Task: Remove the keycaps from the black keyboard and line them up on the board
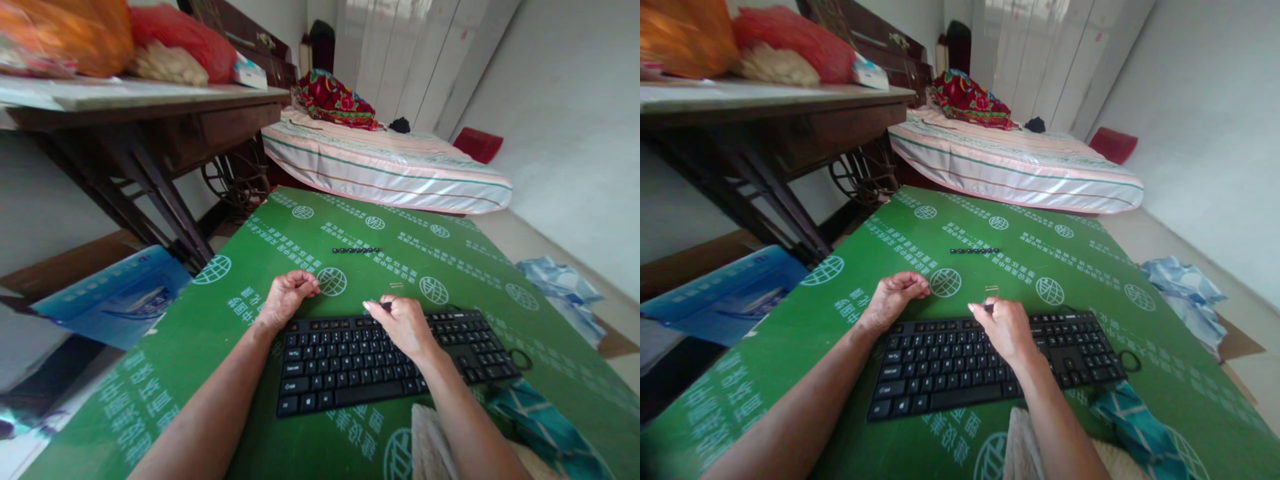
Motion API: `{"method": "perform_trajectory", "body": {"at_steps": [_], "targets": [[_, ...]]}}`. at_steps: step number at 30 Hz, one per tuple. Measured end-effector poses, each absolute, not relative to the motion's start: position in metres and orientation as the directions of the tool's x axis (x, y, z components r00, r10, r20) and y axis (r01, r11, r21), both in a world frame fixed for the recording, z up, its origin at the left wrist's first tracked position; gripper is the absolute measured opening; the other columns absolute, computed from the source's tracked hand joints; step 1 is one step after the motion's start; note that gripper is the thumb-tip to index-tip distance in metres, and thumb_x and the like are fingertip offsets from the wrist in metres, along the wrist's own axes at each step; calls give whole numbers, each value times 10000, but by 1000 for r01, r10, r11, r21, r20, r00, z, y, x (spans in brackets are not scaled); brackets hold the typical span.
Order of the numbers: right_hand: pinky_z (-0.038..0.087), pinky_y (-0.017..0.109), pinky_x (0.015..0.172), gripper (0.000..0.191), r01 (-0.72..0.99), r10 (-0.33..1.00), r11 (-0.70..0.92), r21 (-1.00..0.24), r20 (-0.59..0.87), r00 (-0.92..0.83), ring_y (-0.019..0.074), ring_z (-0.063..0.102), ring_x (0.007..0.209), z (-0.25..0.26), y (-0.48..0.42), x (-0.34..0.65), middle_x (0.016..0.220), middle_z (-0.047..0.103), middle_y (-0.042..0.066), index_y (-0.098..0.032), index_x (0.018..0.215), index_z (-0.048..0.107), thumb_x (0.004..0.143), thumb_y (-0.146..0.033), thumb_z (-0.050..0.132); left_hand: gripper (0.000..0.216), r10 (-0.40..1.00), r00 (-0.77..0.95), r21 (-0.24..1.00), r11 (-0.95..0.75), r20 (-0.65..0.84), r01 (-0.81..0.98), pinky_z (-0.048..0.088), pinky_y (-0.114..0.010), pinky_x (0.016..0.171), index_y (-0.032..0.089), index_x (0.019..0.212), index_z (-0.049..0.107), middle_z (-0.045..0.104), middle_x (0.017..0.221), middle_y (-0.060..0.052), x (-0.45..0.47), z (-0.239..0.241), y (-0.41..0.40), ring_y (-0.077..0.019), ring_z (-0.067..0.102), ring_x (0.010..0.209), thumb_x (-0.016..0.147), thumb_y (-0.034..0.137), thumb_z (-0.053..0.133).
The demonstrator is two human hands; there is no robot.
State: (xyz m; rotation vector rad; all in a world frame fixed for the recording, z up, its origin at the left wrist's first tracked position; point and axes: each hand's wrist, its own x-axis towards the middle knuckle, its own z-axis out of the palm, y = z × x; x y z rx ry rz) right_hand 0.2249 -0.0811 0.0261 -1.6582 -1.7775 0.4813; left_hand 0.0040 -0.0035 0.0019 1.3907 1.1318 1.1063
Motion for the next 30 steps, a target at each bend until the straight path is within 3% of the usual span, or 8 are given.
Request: {"method": "perform_trajectory", "body": {"at_steps": [6, 16, 22, 30], "targets": [[275, 196, 355, 320, 558, 997, -35, -829, 9, 76, 78, 388, 336, 22, -82, 232, 418, 440, -54, -186, 552, 483, 729, -438, 571, 145, 984, 162, 992, -87, 71, 92, 469, -224, 584, 155, 653, 634, 658, 589, -3, 4, 0, -3, -110, 577, 557, 666, 298, 651], [267, 167, 285, 240, 489, 991, -128, -863, -91, 99, 56, 354, 273, 21, -84, 229, 425, 472, -63, -187, 601, 455, 717, -370, 559, 157, 981, 179, 986, -102, 78, 132, 464, -225, 580, 157, 646, 636, 656, 590, -1, 3, 3, -4, -112, 572, 559, 671, 311, 644], [265, 173, 314, 199, 524, 992, -14, -852, 54, 115, 68, 375, 323, 12, -85, 232, 435, 477, -54, -193, 626, 460, 721, -333, 563, 165, 981, 179, 983, -103, 76, 150, 474, -234, 591, 158, 652, 631, 661, 594, -6, 5, 4, -4, -120, 583, 568, 670, 322, 640], [288, 183, 409, 219, 679, 961, 102, -727, 248, 120, 74, 358, 407, 8, -87, 231, 443, 392, -69, -197, 579, 422, 740, -300, 530, 131, 981, 181, 979, -106, 75, 174, 469, -226, 583, 157, 643, 633, 662, 587, -4, 5, 4, -4, -117, 585, 562, 666, 286, 624]]}}
